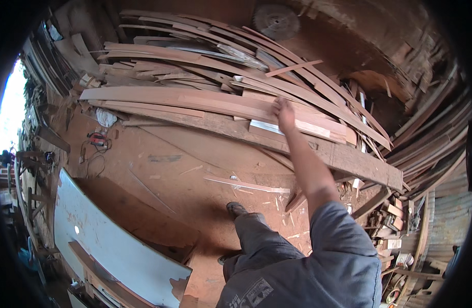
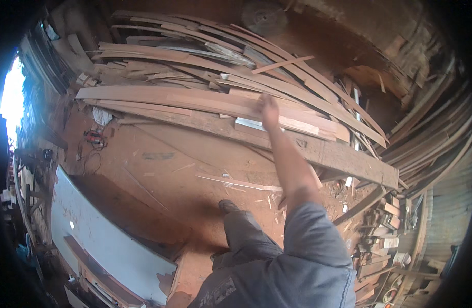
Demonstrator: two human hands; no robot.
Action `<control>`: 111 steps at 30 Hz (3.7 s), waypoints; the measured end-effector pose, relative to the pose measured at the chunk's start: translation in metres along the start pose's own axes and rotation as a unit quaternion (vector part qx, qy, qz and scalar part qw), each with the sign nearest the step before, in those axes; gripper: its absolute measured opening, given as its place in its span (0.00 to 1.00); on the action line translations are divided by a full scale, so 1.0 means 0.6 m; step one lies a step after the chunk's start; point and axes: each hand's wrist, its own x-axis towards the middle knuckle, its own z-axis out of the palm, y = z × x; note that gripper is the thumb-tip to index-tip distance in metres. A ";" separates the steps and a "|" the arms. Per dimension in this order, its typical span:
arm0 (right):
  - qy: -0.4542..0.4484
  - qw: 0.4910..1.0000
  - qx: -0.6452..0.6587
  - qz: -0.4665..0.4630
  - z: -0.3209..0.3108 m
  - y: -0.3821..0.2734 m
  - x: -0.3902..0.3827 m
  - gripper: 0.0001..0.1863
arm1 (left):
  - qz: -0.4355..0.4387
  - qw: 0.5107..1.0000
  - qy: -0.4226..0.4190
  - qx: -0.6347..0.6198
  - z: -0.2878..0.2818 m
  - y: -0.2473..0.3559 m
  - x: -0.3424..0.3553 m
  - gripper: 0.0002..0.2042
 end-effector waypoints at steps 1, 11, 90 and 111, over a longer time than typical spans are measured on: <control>0.002 0.999 0.040 0.012 0.019 -0.024 0.061 0.28 | -0.009 0.999 -0.033 0.012 0.000 -0.006 0.005 0.22; 0.060 0.976 0.206 0.042 0.137 -0.051 0.257 0.06 | 0.094 0.966 0.030 0.241 0.033 -0.058 0.010 0.29; -0.823 0.175 -0.045 -0.538 0.485 0.213 -1.248 0.27 | -0.195 0.915 -0.005 -0.354 -0.210 0.089 -0.223 0.11; -0.752 0.366 -0.378 -0.397 0.539 0.425 -1.357 0.34 | -0.329 0.566 -0.045 -0.755 -0.163 0.125 -0.364 0.27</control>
